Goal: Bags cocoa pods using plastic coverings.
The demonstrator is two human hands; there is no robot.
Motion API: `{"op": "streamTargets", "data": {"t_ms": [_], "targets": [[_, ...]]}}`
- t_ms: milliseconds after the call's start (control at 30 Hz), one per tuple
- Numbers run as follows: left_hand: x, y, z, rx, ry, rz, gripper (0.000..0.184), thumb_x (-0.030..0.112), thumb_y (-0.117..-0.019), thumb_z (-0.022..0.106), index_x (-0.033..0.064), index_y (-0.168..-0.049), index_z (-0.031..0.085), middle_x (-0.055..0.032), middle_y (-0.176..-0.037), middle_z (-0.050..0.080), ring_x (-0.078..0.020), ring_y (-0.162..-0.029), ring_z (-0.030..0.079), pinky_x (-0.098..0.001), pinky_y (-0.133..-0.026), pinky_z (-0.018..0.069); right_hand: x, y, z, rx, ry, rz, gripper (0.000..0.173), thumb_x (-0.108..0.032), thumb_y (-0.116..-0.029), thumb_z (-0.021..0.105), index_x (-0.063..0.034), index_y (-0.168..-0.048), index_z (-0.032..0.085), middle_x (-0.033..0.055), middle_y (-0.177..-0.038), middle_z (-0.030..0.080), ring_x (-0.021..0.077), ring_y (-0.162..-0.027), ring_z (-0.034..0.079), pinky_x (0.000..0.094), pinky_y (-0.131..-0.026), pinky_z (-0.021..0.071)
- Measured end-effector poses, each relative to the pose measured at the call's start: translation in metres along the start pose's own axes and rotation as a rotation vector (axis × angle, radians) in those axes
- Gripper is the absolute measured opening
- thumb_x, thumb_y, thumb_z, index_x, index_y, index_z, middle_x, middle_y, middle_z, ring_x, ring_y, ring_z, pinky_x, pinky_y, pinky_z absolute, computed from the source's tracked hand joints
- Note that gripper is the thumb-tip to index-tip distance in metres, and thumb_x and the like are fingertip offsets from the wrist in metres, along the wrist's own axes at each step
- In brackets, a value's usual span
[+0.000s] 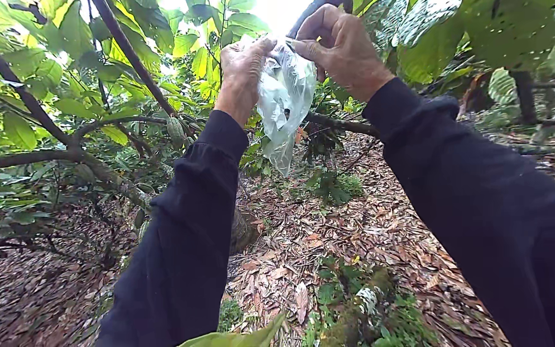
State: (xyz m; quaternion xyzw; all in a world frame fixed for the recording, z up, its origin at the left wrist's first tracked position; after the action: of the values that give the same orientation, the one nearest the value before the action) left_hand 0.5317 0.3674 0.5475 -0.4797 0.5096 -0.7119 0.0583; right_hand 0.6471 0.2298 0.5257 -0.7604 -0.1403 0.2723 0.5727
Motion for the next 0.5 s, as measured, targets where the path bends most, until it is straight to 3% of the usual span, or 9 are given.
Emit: {"op": "streamTargets", "data": {"t_ms": [167,267,333,433,500], "targets": [[-0.018,-0.006,0.008,-0.146,0.271,-0.193,0.021,0.017,-0.1005,0.059,0.003,-0.114,0.065,-0.0131,-0.102,0.072,-0.0211,-0.092,0.071,-0.0385,-0.078,0.061,0.009,0.005,0.004,0.12,0.157,-0.039,0.02,-0.027,-0.1025,0.063,-0.0115,-0.115,0.065,0.0006,-0.096,0.068,0.0082,-0.068,0.06,0.0281,-0.066,0.0535],[-0.019,0.004,0.016,-0.133,0.29,-0.177,0.02,0.024,-0.1052,0.052,0.0069,-0.106,0.063,-0.0084,-0.091,0.068,-0.0172,-0.082,0.068,-0.0356,-0.072,0.0599,0.016,0.007,0.008,0.157,0.111,-0.028,0.019,-0.024,-0.1028,0.062,-0.01,-0.116,0.065,0.0009,-0.102,0.069,0.0072,-0.078,0.064,0.0274,-0.075,0.0547],[-0.02,0.002,0.016,-0.114,0.225,-0.113,0.021,0.023,-0.105,0.057,0.0042,-0.105,0.065,-0.0088,-0.087,0.069,-0.0169,-0.079,0.069,-0.0345,-0.071,0.0606,0.02,0.007,0.008,0.181,0.038,-0.018,0.02,-0.022,-0.1025,0.063,-0.0086,-0.118,0.065,0.0021,-0.105,0.071,0.0083,-0.084,0.067,0.0271,-0.079,0.0569],[-0.019,-0.004,0.018,-0.13,0.125,0.015,0.02,0.019,-0.097,0.071,-0.0003,-0.101,0.069,-0.0103,-0.085,0.072,-0.0176,-0.077,0.071,-0.0353,-0.073,0.0619,0.023,0.008,0.007,0.207,-0.054,0.025,0.023,-0.022,-0.1027,0.063,-0.0077,-0.12,0.065,0.0031,-0.105,0.071,0.0092,-0.081,0.068,0.0271,-0.075,0.0578],[-0.015,-0.002,0.021,-0.146,0.098,0.081,0.017,0.009,-0.0907,0.076,-0.0022,-0.102,0.07,-0.01,-0.086,0.073,-0.0171,-0.078,0.072,-0.0341,-0.074,0.0622,0.023,0.008,0.007,0.221,-0.142,0.036,0.023,-0.021,-0.1023,0.064,-0.0063,-0.12,0.065,0.0039,-0.1,0.071,0.01,-0.068,0.065,0.0267,-0.06,0.0563]]}}
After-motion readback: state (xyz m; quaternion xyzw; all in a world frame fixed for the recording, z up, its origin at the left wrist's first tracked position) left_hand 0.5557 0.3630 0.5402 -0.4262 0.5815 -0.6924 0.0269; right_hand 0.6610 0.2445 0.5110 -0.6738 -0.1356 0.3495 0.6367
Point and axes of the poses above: each hand's wrist, its own y-axis away from the middle knuckle, its own z-axis out of the palm, x = y × z, the point moved 9 cm from there along -y, towards the middle knuckle
